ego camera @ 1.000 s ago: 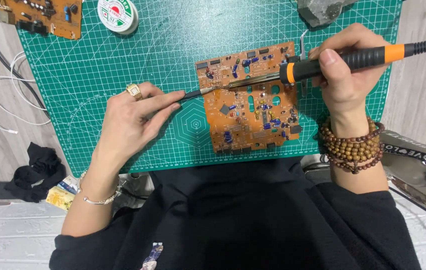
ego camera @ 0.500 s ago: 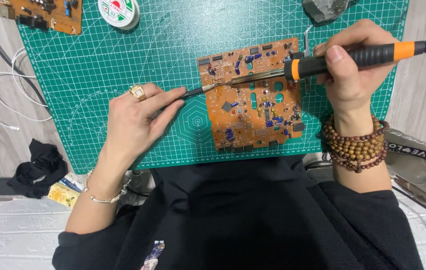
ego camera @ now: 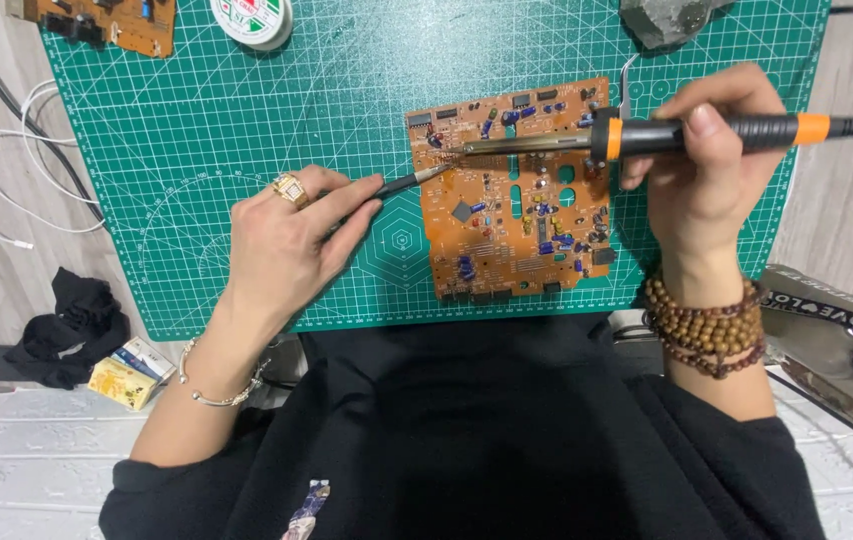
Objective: Cleaning a circuit board with a cloth and then performing soldering work on electronic components.
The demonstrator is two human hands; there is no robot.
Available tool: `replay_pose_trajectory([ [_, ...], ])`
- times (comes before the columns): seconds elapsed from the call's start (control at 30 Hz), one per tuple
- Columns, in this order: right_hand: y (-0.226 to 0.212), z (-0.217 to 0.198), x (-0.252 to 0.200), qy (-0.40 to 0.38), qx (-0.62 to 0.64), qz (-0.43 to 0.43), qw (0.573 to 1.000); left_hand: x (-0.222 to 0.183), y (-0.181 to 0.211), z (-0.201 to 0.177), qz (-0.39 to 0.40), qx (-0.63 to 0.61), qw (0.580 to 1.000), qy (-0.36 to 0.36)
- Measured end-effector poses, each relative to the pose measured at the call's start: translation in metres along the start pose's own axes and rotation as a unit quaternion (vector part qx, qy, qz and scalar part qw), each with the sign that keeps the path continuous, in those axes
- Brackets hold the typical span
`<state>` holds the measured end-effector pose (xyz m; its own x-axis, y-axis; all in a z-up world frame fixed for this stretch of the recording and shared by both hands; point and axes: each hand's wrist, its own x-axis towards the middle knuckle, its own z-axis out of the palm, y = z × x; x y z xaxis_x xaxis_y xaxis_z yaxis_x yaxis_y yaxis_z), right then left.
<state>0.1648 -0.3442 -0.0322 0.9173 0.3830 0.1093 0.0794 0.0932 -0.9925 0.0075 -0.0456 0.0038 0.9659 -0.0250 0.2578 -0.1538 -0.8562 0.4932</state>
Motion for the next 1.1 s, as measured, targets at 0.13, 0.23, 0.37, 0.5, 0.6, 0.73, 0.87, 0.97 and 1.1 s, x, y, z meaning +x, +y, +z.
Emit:
replay_pose_trajectory([
  [0.13, 0.000, 0.007, -0.018, 0.038, 0.017, -0.031, 0.999, 0.000, 0.003, 0.000, -0.002, -0.007, 1.000, 0.006],
  [0.23, -0.002, 0.013, -0.028, 0.078, 0.020, -0.047, 0.996, 0.000, 0.006, 0.001, -0.012, -0.022, 1.000, 0.014],
  [0.37, -0.002, 0.021, -0.038, 0.086, 0.057, 0.013, 0.995, -0.003, 0.007, 0.003, -0.018, -0.008, 1.000, 0.020],
  [0.5, -0.002, 0.023, -0.047, 0.116, 0.055, 0.033, 0.991, -0.005, 0.008, 0.008, -0.032, -0.021, 0.999, 0.034],
  [0.6, -0.003, 0.025, -0.052, 0.125, 0.039, 0.019, 0.991, -0.006, 0.011, 0.008, -0.028, -0.010, 0.999, 0.044],
  [0.73, -0.003, 0.025, -0.055, 0.138, 0.032, 0.012, 0.990, -0.007, 0.008, 0.011, -0.011, 0.008, 0.999, 0.050],
  [0.87, -0.002, 0.024, -0.056, 0.137, 0.035, 0.007, 0.990, -0.009, 0.007, 0.012, 0.003, 0.035, 0.998, 0.046],
  [0.97, -0.001, 0.024, -0.056, 0.135, 0.020, 0.001, 0.991, -0.010, 0.006, 0.013, 0.011, 0.053, 0.998, 0.045],
  [1.1, 0.003, 0.022, -0.057, 0.134, 0.011, -0.002, 0.991, -0.009, 0.007, 0.013, 0.018, 0.066, 0.997, 0.046],
])
